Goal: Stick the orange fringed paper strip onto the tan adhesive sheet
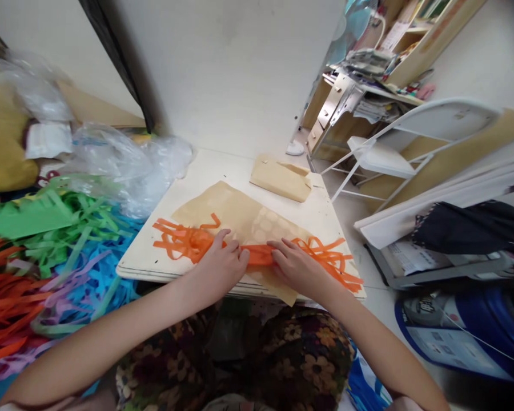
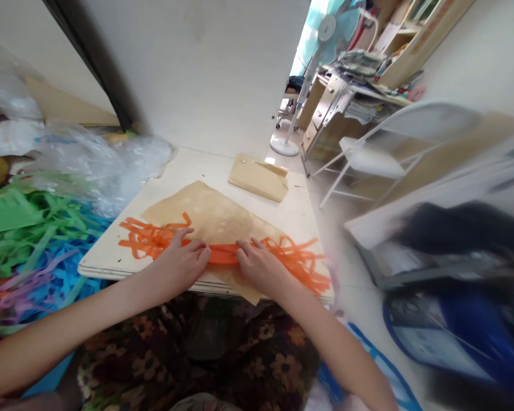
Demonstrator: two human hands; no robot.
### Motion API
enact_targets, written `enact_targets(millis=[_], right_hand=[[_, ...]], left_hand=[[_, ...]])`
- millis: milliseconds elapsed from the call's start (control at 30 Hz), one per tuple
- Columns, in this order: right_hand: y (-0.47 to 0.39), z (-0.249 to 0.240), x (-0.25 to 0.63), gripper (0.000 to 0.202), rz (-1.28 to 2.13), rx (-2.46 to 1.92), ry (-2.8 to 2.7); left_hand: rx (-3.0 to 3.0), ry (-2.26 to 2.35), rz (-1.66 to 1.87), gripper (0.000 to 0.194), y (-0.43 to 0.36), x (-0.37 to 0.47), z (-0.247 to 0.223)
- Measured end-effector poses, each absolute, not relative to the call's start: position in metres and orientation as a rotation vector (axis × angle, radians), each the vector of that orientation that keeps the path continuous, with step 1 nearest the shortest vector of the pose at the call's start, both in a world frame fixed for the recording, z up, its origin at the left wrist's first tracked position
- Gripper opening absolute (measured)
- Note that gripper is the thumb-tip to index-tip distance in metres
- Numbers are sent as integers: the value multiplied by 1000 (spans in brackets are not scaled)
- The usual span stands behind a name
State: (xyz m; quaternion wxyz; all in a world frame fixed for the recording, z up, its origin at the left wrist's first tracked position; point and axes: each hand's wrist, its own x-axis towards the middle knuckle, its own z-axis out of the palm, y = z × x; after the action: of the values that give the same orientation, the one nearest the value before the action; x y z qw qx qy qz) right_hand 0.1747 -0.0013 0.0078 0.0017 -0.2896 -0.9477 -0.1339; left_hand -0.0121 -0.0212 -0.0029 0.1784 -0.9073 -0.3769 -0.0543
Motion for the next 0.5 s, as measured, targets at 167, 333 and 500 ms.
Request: enact_targets(millis=[167, 333, 500], right_hand=[[-1, 3, 179, 16, -457, -908, -2968], [-3, 0, 184, 20, -354, -864, -3030], [-12, 2, 185, 22, -270, -913, -3065]], left_hand=[[-2586, -1075, -142, 22, -24, -16, -5], [-2567, -1083, -130, 24, -31, -16, -9], [-2507, -1148, -178, 23, -38, -13, -17]])
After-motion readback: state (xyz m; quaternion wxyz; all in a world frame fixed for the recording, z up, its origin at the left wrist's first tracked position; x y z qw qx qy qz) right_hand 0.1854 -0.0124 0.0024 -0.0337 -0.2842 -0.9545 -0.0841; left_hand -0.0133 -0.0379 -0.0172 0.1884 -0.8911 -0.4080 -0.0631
